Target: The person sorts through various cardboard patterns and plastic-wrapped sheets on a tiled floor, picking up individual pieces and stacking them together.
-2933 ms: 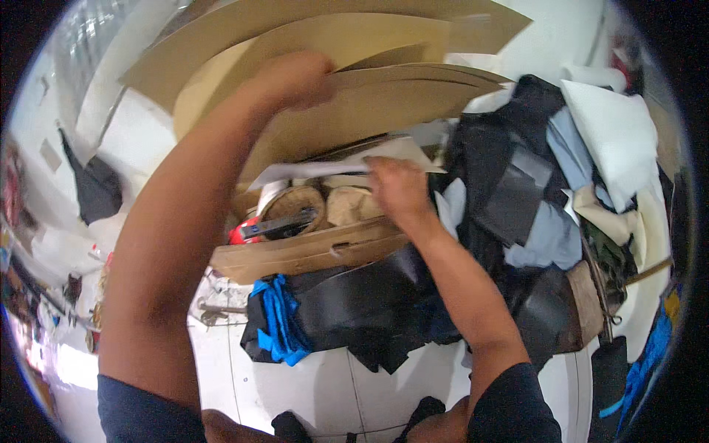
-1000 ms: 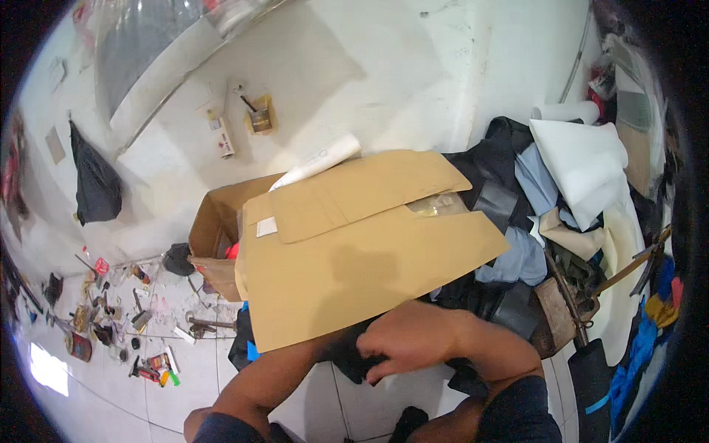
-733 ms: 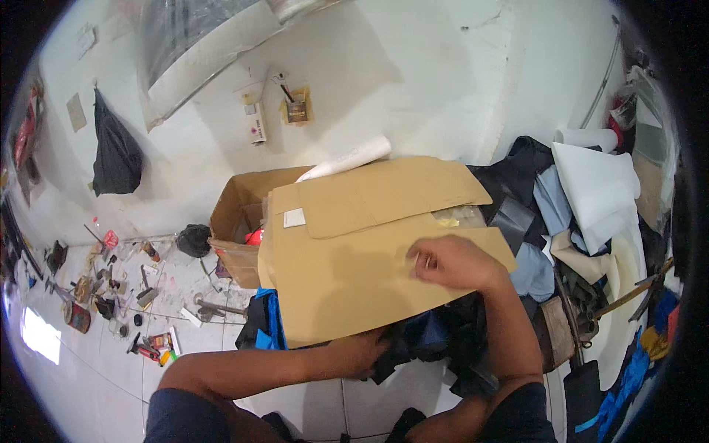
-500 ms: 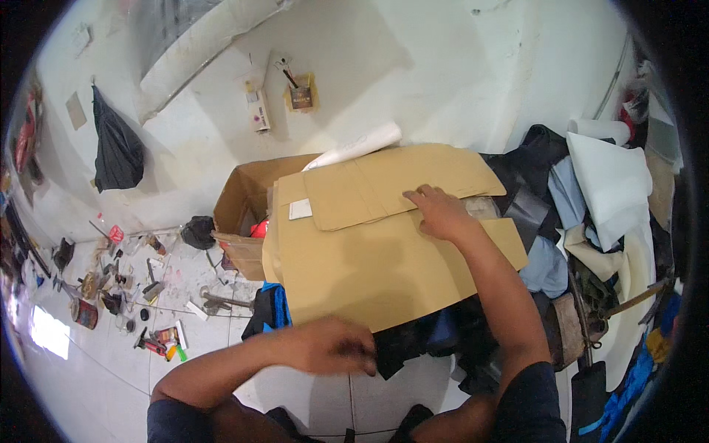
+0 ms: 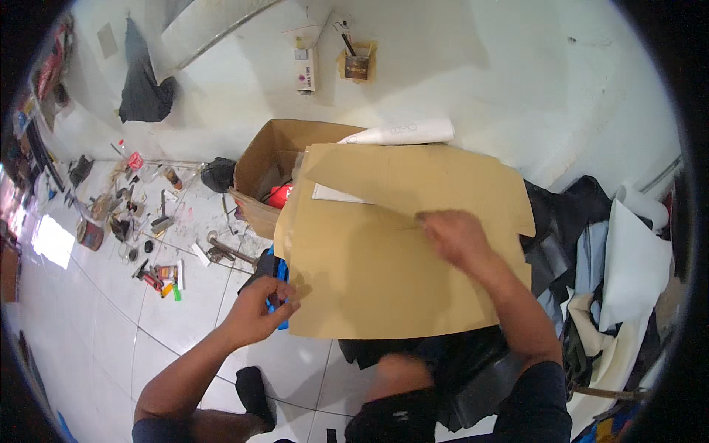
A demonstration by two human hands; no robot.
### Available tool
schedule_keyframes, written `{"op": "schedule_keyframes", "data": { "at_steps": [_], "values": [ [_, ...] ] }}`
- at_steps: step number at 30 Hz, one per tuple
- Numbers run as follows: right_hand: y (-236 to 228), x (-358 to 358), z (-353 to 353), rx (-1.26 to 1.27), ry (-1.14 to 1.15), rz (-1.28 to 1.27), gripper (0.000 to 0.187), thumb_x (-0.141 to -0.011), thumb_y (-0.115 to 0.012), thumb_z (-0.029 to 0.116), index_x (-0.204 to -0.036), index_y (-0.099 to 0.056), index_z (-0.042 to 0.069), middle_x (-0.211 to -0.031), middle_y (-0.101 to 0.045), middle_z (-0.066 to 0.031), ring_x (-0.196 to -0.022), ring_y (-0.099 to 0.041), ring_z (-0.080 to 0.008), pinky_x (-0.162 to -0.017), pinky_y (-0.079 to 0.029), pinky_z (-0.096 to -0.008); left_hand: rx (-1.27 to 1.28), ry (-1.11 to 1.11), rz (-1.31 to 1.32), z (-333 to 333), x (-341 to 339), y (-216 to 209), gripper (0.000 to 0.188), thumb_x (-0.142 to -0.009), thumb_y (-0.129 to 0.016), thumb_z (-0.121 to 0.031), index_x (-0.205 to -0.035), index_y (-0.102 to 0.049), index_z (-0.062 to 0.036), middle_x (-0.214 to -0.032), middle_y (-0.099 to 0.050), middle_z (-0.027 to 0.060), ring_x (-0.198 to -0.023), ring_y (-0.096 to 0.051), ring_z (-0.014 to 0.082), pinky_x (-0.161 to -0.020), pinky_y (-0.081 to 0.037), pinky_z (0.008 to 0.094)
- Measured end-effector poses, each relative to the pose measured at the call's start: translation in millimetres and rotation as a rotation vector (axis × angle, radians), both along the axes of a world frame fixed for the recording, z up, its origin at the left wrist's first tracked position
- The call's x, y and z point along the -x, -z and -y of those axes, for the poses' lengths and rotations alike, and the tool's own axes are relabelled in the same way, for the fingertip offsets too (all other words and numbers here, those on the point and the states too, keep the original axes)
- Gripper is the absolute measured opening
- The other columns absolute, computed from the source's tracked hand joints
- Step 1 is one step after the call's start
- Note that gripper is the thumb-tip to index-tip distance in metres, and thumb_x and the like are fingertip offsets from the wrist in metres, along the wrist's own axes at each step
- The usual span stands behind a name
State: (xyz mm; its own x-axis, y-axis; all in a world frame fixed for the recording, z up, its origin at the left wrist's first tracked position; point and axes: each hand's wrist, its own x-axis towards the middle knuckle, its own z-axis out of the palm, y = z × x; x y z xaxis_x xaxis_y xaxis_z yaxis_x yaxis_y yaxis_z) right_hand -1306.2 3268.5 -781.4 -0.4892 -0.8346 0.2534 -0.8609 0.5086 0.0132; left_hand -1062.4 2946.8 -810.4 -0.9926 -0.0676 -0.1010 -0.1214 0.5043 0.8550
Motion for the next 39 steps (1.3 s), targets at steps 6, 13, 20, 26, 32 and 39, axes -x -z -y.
{"op": "schedule_keyframes", "data": {
  "at_steps": [6, 13, 20, 26, 32, 39],
  "values": [
    [-2.8, -140.7, 55.0, 0.108, -0.352, 0.397, 0.041, -0.086, -0.060, 0.027, -0.119, -0.057, 0.003, -0.096, -0.065, -0.0143, -0.083, -0.065, -0.0319, -0.072, -0.054, -0.0437, -0.638, 0.068, 0.125, -55.2, -51.8, -22.5, 0.073, -0.086, -0.070, -0.026, -0.142, -0.026, -0.0070, -0.122, -0.053, 0.0174, -0.106, -0.058, 0.0244, -0.083, -0.050, 0.0361],
    [2.6, -121.5, 67.6, -0.160, -0.529, 0.762, 0.053, -0.083, -0.062, 0.025, -0.131, -0.049, 0.008, -0.128, -0.054, -0.0176, -0.110, -0.056, -0.0361, -0.090, -0.048, -0.0437, -0.772, -0.727, 0.085, -97.6, -57.3, 5.2, 0.043, -0.092, -0.053, -0.010, -0.131, -0.035, -0.0060, -0.125, -0.050, 0.0147, -0.108, -0.058, 0.0266, -0.084, -0.054, 0.0406],
    [-9.3, 55.3, -46.2, -0.415, 0.568, 0.127, 0.074, -0.075, -0.065, 0.013, -0.143, -0.037, 0.011, -0.149, -0.033, -0.0184, -0.134, -0.037, -0.0318, -0.100, -0.041, -0.0485, -0.821, -1.112, -0.197, -100.7, -106.6, -6.3, 0.048, -0.083, -0.051, -0.001, -0.129, -0.040, -0.0077, -0.117, -0.055, 0.0110, -0.102, -0.060, 0.0254, -0.076, -0.057, 0.0390],
    [21.5, 94.2, -118.3, -0.165, 0.384, 0.285, 0.046, -0.084, -0.057, 0.022, -0.129, -0.052, 0.008, -0.122, -0.058, -0.0181, -0.109, -0.058, -0.0351, -0.090, -0.047, -0.0462, -0.930, -1.126, -0.161, -98.1, -138.3, 12.1, 0.049, -0.081, -0.051, -0.001, -0.128, -0.040, -0.0095, -0.117, -0.054, 0.0118, -0.101, -0.060, 0.0248, -0.079, -0.055, 0.0422],
    [-28.3, 19.9, -76.1, 0.205, 0.381, 0.219, 0.031, -0.088, -0.052, 0.022, -0.115, -0.061, 0.010, -0.107, -0.065, -0.0172, -0.098, -0.062, -0.0335, -0.081, -0.050, -0.0457, -1.037, -1.028, -0.200, -112.7, -133.8, 32.7, 0.050, -0.083, -0.049, -0.009, -0.132, -0.038, -0.0107, -0.123, -0.051, 0.0117, -0.114, -0.054, 0.0299, -0.087, -0.051, 0.0499],
    [-38.9, -136.8, 14.2, 0.228, -0.278, 0.726, 0.054, -0.090, -0.054, 0.030, -0.139, -0.043, 0.012, -0.128, -0.054, -0.0238, -0.114, -0.054, -0.0407, -0.100, -0.042, -0.0466, -1.439, -0.717, -0.293, -134.7, -111.0, 44.6, 0.057, -0.092, -0.052, -0.034, -0.141, -0.032, -0.0132, -0.135, -0.045, 0.0120, -0.120, -0.050, 0.0286, -0.093, -0.046, 0.0466]
  ]
}}
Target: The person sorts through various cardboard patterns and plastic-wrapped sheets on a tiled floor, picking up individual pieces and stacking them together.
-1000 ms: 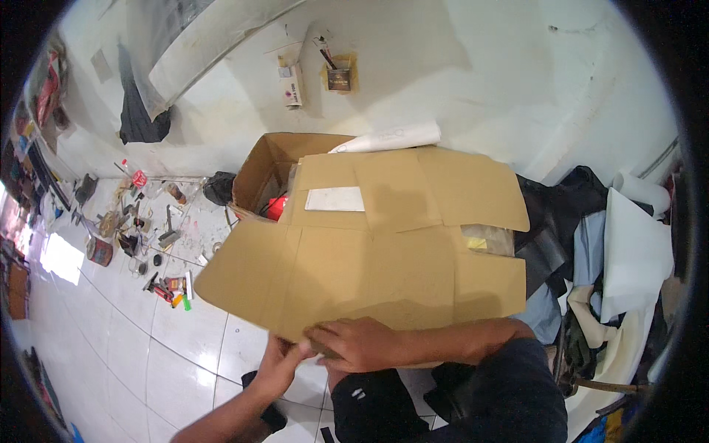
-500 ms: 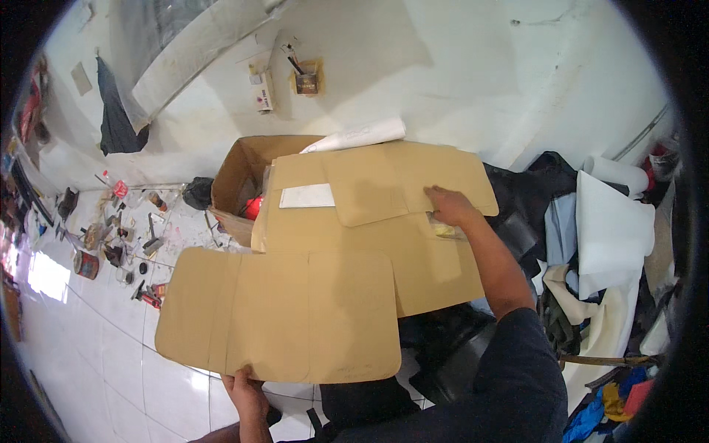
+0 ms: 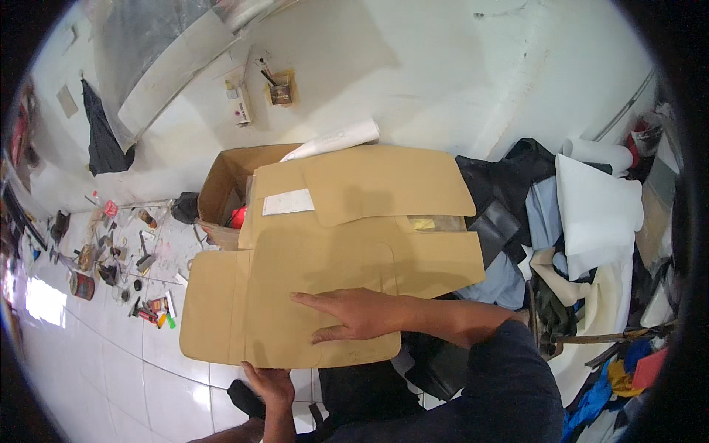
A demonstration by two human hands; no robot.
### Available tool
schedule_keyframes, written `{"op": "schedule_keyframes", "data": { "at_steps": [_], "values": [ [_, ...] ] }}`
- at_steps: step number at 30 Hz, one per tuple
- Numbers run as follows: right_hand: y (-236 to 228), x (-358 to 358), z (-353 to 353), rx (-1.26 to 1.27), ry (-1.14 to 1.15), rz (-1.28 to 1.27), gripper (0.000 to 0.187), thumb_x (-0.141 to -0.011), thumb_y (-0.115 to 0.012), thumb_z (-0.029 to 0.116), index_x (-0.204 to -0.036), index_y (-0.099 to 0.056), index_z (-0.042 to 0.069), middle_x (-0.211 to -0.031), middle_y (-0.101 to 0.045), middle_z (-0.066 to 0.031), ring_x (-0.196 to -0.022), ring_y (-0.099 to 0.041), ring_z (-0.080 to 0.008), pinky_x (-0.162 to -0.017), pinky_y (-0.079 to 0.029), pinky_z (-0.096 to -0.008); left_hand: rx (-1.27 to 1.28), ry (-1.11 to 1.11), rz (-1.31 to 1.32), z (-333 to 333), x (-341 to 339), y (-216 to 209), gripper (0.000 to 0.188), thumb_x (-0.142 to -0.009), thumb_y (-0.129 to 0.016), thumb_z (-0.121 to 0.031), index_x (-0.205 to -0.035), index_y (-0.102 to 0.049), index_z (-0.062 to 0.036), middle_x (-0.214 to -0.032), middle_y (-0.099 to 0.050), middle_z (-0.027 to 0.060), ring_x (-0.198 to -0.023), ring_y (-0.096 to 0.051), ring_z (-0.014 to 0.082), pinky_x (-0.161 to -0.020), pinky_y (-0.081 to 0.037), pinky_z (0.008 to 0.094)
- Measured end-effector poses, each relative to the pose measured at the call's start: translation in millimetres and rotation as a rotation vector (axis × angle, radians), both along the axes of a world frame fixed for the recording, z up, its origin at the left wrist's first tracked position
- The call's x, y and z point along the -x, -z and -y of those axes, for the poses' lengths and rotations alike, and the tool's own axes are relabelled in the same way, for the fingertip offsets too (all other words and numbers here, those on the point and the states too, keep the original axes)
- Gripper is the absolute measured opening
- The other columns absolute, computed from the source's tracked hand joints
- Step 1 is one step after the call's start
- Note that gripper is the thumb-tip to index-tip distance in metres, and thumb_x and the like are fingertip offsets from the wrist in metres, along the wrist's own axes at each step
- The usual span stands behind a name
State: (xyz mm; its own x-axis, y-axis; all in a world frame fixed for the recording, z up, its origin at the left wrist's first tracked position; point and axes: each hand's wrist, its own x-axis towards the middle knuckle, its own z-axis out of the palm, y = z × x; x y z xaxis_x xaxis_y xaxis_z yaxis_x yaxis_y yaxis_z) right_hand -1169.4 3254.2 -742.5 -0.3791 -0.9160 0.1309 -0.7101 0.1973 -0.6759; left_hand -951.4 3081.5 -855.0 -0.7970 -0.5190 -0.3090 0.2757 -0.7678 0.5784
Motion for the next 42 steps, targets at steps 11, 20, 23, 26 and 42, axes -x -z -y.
{"op": "schedule_keyframes", "data": {
  "at_steps": [11, 20, 23, 26, 42],
  "values": [
    [41.6, 181.1, -149.5, -0.730, 0.580, -0.557, 0.060, -0.077, -0.065, 0.013, -0.134, -0.048, 0.011, -0.134, -0.050, -0.0161, -0.126, -0.047, -0.0289, -0.104, -0.035, -0.0516, 0.287, -0.169, 0.292, -2.2, 9.3, 7.7, 0.050, -0.084, -0.061, -0.010, -0.129, -0.042, -0.0001, -0.118, -0.053, 0.0154, -0.106, -0.057, 0.0275, -0.088, -0.050, 0.0409],
    [28.5, 28.1, -46.7, -0.135, 0.239, -0.344, 0.035, -0.091, -0.044, 0.016, -0.122, -0.054, 0.002, -0.110, -0.062, -0.0218, -0.102, -0.061, -0.0361, -0.086, -0.049, -0.0469, -0.021, -0.144, 0.168, -3.6, 1.4, -8.2, 0.062, -0.095, -0.049, -0.046, -0.139, -0.035, -0.0050, -0.131, -0.049, 0.0118, -0.121, -0.049, 0.0270, -0.102, -0.040, 0.0412],
    [25.4, -42.1, -6.2, -0.128, -0.072, -0.081, 0.047, -0.092, -0.050, 0.024, -0.134, -0.047, 0.004, -0.118, -0.061, -0.0190, -0.106, -0.059, -0.0362, -0.094, -0.046, -0.0436, -0.056, -0.129, 0.055, -12.1, 5.3, -11.4, 0.064, -0.096, -0.047, -0.049, -0.141, -0.032, -0.0058, -0.135, -0.047, 0.0113, -0.124, -0.047, 0.0270, -0.104, -0.039, 0.0416],
    [-6.0, -27.0, 17.8, -0.341, -0.201, 0.164, 0.048, -0.091, -0.053, 0.023, -0.135, -0.045, 0.005, -0.125, -0.057, -0.0188, -0.113, -0.055, -0.0367, -0.099, -0.043, -0.0438, 0.099, -0.131, 0.095, -7.4, 3.9, 5.5, 0.057, -0.096, -0.051, -0.039, -0.138, -0.034, -0.0044, -0.132, -0.048, 0.0126, -0.121, -0.050, 0.0275, -0.100, -0.043, 0.0416],
    [57.6, 140.2, -41.3, -0.380, 0.286, -0.688, 0.041, -0.084, -0.053, 0.019, -0.124, -0.057, 0.010, -0.103, -0.067, -0.0131, -0.089, -0.065, -0.0329, -0.076, -0.052, -0.0448, 0.203, -0.246, 0.294, -4.8, -2.2, 7.0, 0.038, -0.086, -0.057, -0.010, -0.122, -0.046, -0.0026, -0.115, -0.056, 0.0108, -0.107, -0.058, 0.0255, -0.091, -0.049, 0.0393]
  ]
}}
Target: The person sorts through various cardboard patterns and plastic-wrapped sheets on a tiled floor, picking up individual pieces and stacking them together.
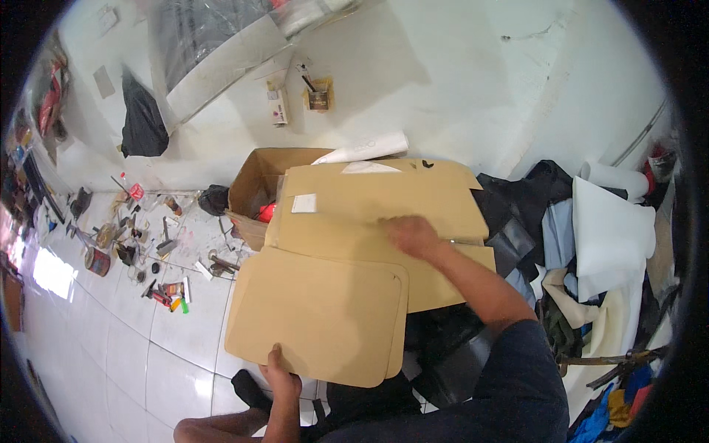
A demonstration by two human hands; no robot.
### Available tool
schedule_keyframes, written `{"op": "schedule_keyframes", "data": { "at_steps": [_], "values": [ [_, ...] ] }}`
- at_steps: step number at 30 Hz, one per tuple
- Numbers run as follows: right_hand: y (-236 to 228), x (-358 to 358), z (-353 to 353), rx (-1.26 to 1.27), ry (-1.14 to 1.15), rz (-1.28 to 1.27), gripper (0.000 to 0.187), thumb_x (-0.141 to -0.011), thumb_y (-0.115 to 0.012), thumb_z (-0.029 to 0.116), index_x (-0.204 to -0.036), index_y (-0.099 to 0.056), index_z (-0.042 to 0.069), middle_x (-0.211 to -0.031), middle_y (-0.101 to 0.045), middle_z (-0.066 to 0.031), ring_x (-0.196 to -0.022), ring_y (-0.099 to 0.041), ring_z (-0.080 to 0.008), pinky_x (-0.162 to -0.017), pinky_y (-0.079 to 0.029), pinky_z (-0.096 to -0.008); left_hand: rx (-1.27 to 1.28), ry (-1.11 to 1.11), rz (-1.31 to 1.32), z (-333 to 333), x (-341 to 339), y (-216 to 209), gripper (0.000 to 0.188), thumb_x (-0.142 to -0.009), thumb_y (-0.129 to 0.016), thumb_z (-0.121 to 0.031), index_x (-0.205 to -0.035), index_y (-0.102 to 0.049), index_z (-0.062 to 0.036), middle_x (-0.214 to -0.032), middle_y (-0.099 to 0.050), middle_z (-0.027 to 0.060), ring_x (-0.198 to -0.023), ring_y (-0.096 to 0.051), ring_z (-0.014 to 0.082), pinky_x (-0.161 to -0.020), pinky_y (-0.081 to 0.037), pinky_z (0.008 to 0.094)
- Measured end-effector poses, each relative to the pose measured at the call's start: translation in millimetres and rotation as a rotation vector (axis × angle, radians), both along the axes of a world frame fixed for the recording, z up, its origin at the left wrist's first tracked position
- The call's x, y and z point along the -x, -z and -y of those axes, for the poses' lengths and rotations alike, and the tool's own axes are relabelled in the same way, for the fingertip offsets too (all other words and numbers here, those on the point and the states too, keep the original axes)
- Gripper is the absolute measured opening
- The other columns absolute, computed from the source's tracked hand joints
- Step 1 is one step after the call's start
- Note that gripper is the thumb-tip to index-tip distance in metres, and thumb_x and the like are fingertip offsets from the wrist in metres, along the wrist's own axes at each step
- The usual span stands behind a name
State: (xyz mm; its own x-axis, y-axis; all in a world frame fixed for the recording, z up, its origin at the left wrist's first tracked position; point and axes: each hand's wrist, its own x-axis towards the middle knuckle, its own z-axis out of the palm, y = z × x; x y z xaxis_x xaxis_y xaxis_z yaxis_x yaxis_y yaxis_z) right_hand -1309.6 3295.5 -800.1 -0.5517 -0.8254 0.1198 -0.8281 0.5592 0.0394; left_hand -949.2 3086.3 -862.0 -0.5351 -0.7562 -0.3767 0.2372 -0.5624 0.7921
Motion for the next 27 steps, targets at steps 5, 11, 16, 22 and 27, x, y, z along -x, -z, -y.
{"op": "schedule_keyframes", "data": {
  "at_steps": [5, 11, 16, 22, 27],
  "values": [
    [-29.0, -153.6, 54.5, 0.142, -0.335, 0.345, 0.047, -0.091, -0.052, 0.025, -0.133, -0.046, 0.004, -0.104, -0.066, -0.0158, -0.087, -0.066, -0.0330, -0.070, -0.054, -0.0435, -0.081, 0.009, -0.158, 1.1, -6.6, 22.5, 0.057, -0.095, -0.044, -0.047, -0.134, -0.040, -0.0059, -0.127, -0.051, 0.0101, -0.120, -0.049, 0.0281, -0.101, -0.039, 0.0428],
    [-9.7, -224.1, 85.4, 0.330, -0.590, 0.686, 0.045, -0.094, -0.053, 0.033, -0.131, -0.050, 0.008, -0.105, -0.065, -0.0179, -0.092, -0.065, -0.0343, -0.073, -0.054, -0.0433, -0.184, 0.041, -0.344, -4.9, -8.6, -6.2, 0.070, -0.095, -0.036, -0.058, -0.143, -0.030, -0.0077, -0.136, -0.045, 0.0108, -0.127, -0.044, 0.0296, -0.106, -0.035, 0.0441],
    [-21.3, -182.5, 63.3, 0.198, -0.373, 0.768, 0.044, -0.091, -0.058, 0.037, -0.126, -0.056, 0.012, -0.111, -0.063, -0.0164, -0.100, -0.062, -0.0337, -0.086, -0.050, -0.0435, 0.054, 0.093, -0.042, -3.7, -2.8, 2.6, 0.049, -0.092, -0.056, -0.024, -0.133, -0.040, -0.0033, -0.124, -0.053, 0.0125, -0.114, -0.054, 0.0280, -0.097, -0.044, 0.0418],
    [-3.1, -127.0, 26.5, 0.271, -0.091, 0.618, 0.047, -0.086, -0.063, 0.030, -0.127, -0.055, 0.009, -0.126, -0.056, -0.0179, -0.117, -0.053, -0.0340, -0.100, -0.041, -0.0432, 0.052, -0.015, 0.010, -3.0, 1.5, -2.3, 0.040, -0.083, -0.058, -0.002, -0.121, -0.048, 0.0009, -0.110, -0.058, 0.0112, -0.101, -0.059, 0.0261, -0.088, -0.049, 0.0383],
    [6.6, -11.2, 15.2, 0.213, 0.361, 0.236, 0.064, -0.080, -0.066, 0.025, -0.137, -0.044, 0.008, -0.138, -0.045, -0.0169, -0.126, -0.044, -0.0346, -0.104, -0.037, -0.0472, 0.004, -0.022, 0.053, 0.0, -0.4, 4.7, 0.039, -0.082, -0.060, -0.003, -0.120, -0.049, -0.0007, -0.108, -0.058, 0.0095, -0.099, -0.059, 0.0251, -0.085, -0.049, 0.0386]
  ]
}}
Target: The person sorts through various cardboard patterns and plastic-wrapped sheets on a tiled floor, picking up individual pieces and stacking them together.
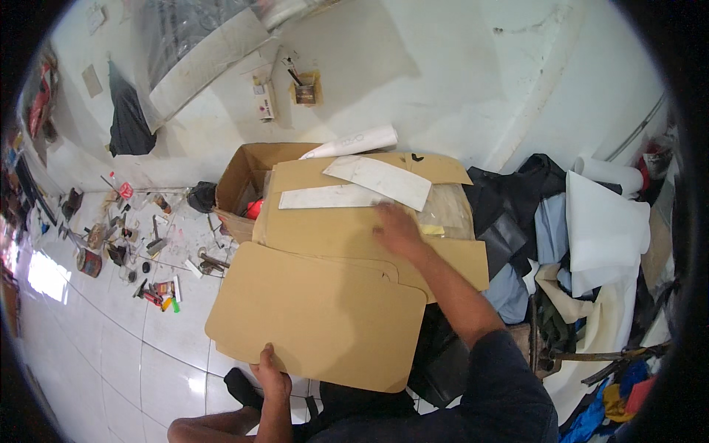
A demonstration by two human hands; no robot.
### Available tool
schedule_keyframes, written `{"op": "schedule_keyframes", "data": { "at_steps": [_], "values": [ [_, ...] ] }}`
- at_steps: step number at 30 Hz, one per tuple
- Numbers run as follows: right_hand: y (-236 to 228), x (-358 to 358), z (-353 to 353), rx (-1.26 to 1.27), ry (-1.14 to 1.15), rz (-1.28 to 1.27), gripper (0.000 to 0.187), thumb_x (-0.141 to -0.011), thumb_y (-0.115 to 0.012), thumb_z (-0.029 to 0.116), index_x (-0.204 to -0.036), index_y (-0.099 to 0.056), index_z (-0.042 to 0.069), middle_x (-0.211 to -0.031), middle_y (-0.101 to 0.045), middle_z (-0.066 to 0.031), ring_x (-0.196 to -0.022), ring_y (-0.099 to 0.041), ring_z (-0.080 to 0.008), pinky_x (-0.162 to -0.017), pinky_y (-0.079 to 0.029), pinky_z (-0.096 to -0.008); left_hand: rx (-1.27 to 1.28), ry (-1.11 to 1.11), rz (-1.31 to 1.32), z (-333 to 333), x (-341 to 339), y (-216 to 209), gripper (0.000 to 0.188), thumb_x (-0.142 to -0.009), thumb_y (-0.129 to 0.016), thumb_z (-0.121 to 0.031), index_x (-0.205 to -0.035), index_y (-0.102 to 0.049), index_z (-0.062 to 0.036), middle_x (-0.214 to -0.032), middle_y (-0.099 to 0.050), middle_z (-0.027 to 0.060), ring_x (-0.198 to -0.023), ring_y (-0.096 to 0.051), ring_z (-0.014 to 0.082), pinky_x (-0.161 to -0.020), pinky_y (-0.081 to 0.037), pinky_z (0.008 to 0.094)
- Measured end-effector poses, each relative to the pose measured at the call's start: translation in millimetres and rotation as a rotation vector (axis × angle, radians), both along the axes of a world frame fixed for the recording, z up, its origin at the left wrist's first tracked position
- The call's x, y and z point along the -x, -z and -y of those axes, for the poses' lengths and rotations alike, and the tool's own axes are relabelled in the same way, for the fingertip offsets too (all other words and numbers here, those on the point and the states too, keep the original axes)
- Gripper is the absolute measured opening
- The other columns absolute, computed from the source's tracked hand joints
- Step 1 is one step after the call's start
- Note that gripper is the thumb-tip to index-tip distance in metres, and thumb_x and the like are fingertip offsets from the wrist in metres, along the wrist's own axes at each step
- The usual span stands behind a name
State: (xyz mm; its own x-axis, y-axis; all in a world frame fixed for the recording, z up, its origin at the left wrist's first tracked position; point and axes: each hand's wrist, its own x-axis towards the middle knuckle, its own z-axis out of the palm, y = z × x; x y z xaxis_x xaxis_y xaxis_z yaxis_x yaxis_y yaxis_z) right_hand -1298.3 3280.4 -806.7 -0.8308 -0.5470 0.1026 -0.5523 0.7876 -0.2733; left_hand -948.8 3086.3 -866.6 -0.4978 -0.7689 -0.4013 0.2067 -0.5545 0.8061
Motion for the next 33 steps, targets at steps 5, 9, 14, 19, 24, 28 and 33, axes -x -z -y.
{"op": "schedule_keyframes", "data": {
  "at_steps": [5, 9, 14, 19, 24, 28, 33],
  "values": [
    [15.2, 100.8, -16.8, -0.159, 0.171, -0.196, 0.064, -0.081, -0.063, 0.027, -0.139, -0.041, 0.011, -0.143, -0.040, -0.0155, -0.127, -0.043, -0.0330, -0.099, -0.040, -0.0508, -0.002, -0.006, 0.010, -0.8, 0.8, -1.3, 0.039, -0.082, -0.059, -0.002, -0.119, -0.049, -0.0015, -0.107, -0.057, 0.0090, -0.097, -0.059, 0.0247, -0.085, -0.049, 0.0381],
    [12.3, 126.0, -25.3, -0.388, 0.027, 0.031, 0.039, -0.088, -0.054, 0.029, -0.121, -0.055, 0.008, -0.115, -0.062, -0.0181, -0.103, -0.061, -0.0340, -0.084, -0.049, -0.0476, 0.006, 0.007, -0.031, 1.7, -3.3, 2.1, 0.041, -0.081, -0.058, -0.001, -0.120, -0.048, -0.0014, -0.107, -0.056, 0.0095, -0.098, -0.058, 0.0251, -0.086, -0.048, 0.0384],
    [-23.5, 77.7, -18.1, -0.200, -0.027, -0.178, 0.026, -0.091, -0.049, 0.024, -0.106, -0.060, 0.006, -0.091, -0.067, -0.0185, -0.086, -0.064, -0.0370, -0.076, -0.051, -0.0465, 0.004, -0.067, -0.024, 2.8, -10.7, -4.3, 0.043, -0.080, -0.058, 0.000, -0.122, -0.047, -0.0012, -0.108, -0.056, 0.0101, -0.100, -0.057, 0.0256, -0.087, -0.048, 0.0390],
    [-65.3, 70.9, -37.2, 0.113, 0.167, -0.110, 0.030, -0.094, -0.046, 0.024, -0.109, -0.060, 0.003, -0.099, -0.066, -0.0199, -0.093, -0.064, -0.0370, -0.080, -0.049, -0.0448, 0.004, -0.058, 0.055, 3.4, -13.2, -6.9, 0.044, -0.080, -0.059, 0.000, -0.122, -0.046, -0.0014, -0.110, -0.056, 0.0105, -0.100, -0.057, 0.0259, -0.087, -0.048, 0.0392],
    [-58.8, 94.6, -62.6, 0.644, 0.145, 0.238, 0.035, -0.098, -0.054, 0.028, -0.117, -0.059, -0.001, -0.098, -0.064, -0.0047, -0.091, -0.054, -0.0108, -0.083, -0.043, -0.0252, -0.014, -0.058, 0.008, 6.4, -8.3, -0.2, 0.040, -0.080, -0.060, -0.002, -0.118, -0.050, -0.0011, -0.105, -0.057, 0.0101, -0.096, -0.059, 0.0259, -0.084, -0.048, 0.0390],
    [-47.6, 93.7, -64.6, 0.758, 0.084, 0.355, 0.034, -0.098, -0.054, 0.028, -0.116, -0.059, 0.000, -0.101, -0.064, -0.0038, -0.094, -0.054, -0.0107, -0.085, -0.042, -0.0250, 0.016, -0.038, 0.011, 9.1, -5.4, -2.0, 0.037, -0.080, -0.060, -0.003, -0.116, -0.051, -0.0009, -0.104, -0.058, 0.0099, -0.095, -0.060, 0.0255, -0.084, -0.049, 0.0386],
    [-53.3, 91.3, -65.5, 0.598, 0.087, -0.033, 0.032, -0.096, -0.051, 0.027, -0.117, -0.059, 0.003, -0.101, -0.067, -0.0189, -0.090, -0.065, -0.0317, -0.081, -0.049, -0.0388, 0.037, -0.057, 0.002, 9.3, -2.2, -3.1, 0.038, -0.080, -0.060, -0.004, -0.116, -0.050, -0.0009, -0.103, -0.058, 0.0093, -0.095, -0.059, 0.0250, -0.083, -0.049, 0.0390]
  ]
}}
